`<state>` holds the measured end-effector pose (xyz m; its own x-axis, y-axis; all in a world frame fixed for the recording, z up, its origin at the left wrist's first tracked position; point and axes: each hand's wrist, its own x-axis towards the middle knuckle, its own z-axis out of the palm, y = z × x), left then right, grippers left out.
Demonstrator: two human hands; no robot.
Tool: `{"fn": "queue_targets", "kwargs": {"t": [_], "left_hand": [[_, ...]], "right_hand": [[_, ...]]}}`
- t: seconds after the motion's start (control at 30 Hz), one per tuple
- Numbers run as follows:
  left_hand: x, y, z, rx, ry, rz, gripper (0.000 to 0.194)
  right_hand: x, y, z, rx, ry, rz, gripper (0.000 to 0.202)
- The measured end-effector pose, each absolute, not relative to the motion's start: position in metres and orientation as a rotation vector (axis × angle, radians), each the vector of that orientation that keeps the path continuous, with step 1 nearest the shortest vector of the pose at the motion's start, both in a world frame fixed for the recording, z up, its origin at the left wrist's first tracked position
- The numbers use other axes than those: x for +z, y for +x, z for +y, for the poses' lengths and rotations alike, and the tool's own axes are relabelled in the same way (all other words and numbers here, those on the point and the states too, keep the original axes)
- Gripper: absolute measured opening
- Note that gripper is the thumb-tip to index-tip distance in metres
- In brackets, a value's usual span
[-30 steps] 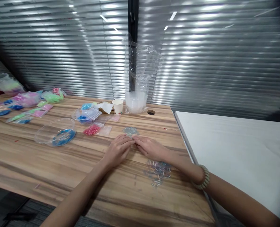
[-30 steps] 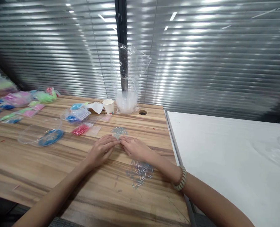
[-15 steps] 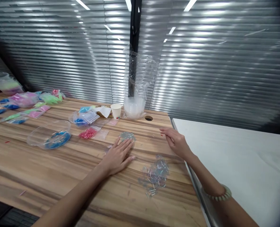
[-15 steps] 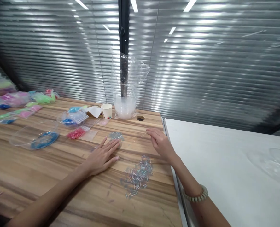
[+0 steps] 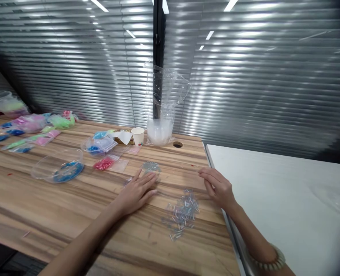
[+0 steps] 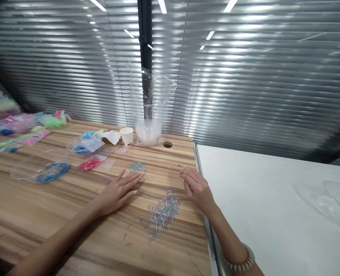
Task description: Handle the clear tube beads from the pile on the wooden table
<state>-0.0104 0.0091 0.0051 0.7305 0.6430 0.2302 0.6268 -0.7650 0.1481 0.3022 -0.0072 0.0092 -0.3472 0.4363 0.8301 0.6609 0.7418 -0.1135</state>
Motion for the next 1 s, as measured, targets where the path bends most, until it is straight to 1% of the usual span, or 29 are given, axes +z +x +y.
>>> {"fn": "queue_targets", "kwargs": {"t": [0.2, 0.4, 0.57, 0.7, 0.8, 1.0], "left_hand": [[0.0056, -0.0133, 0.0099, 0.242, 2.857, 0.924, 0.045], [0.0102, -0.0164, 0.011, 0.299, 2.877, 0.902, 0.036], [0.0089, -0.0168, 0.0138, 0.347, 2.895, 0.907, 0.04], [0.0068, -0.0162, 0.0138, 0.342, 2.902, 0.896, 0.035], [0.0083, -0.0171, 0.013, 0.402, 2.9, 0.856, 0.031], [0.0096, -0.0208, 0.0186, 0.639, 2.923, 0.834, 0.029]], "right_hand": [[0.0022, 0.2988, -0.0055, -0.32, -0.809, -2.016, 0.031], [0.0029, 0.3006, -0.0051, -0.437, -0.81, -2.065, 0.026], [0.0068, 0.2994, -0.0058, -0.505, -0.803, -2.041, 0.027], [0.0076, 0.2991, -0.0053, -0.511, -0.798, -2.056, 0.026], [0.0087, 0.2986, -0.005, -0.553, -0.78, -2.074, 0.024], [0.0095, 0.2993, -0.0033, -0.651, -0.784, -2.096, 0.022]]}}
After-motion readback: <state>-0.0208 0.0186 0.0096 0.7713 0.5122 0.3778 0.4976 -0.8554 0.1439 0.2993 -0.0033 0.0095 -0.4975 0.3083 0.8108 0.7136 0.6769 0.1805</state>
